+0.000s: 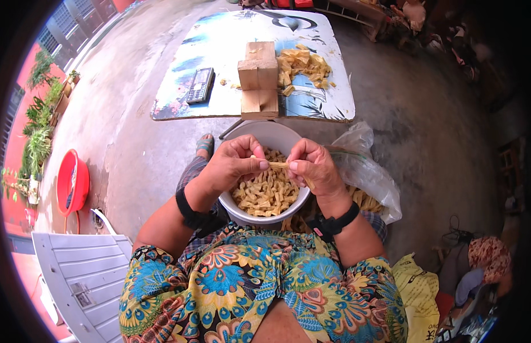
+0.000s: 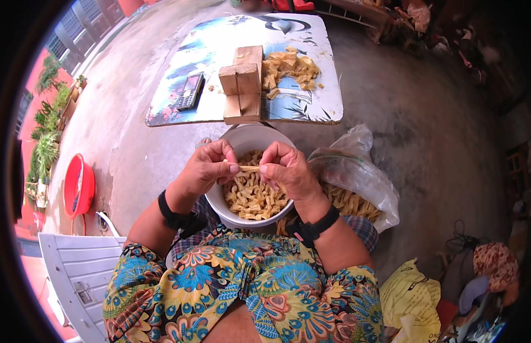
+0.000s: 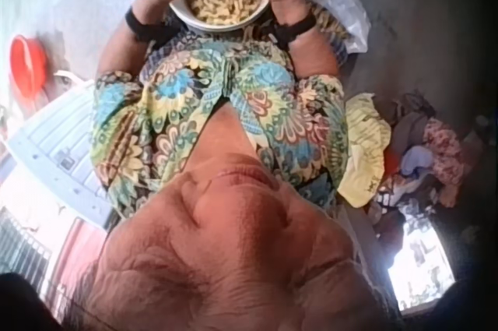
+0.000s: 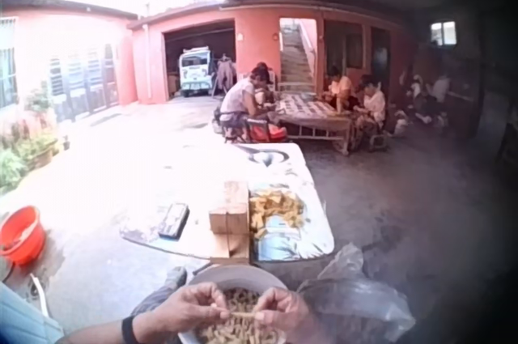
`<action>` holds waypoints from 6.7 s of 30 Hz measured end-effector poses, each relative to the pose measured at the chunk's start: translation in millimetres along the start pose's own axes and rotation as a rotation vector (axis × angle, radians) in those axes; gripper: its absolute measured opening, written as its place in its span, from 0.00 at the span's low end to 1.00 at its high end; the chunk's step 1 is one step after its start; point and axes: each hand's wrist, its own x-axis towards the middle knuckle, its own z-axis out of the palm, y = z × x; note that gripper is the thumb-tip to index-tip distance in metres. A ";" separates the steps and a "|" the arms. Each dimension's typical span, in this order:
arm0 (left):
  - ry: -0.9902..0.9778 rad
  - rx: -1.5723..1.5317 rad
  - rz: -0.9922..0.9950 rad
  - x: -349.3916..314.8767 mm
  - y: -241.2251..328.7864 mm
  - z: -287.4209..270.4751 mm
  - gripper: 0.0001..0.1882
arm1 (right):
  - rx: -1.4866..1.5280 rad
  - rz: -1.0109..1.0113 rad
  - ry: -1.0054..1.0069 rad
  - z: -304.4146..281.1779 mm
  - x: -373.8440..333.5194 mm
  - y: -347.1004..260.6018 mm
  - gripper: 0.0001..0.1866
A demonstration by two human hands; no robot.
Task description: The person sits on the floor and repeatedly picks up dried food strips from a white bowl, tears them into smaller pieces by hand, and places them back into the bowl. The person continues this repetitive tearing and sorting process throughout the clip.
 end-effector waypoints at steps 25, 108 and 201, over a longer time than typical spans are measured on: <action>0.211 0.049 -0.053 33.2 1.1 -59.4 0.16 | -0.255 -0.003 0.307 -35.3 62.6 0.3 0.12; -0.320 0.537 -0.061 0.1 52.2 97.3 0.10 | -0.764 -0.146 0.174 46.8 -70.7 -80.1 0.17; 0.015 0.874 0.145 -5.6 -46.7 46.8 0.05 | -0.814 0.081 -0.016 -8.9 -36.0 -12.4 0.11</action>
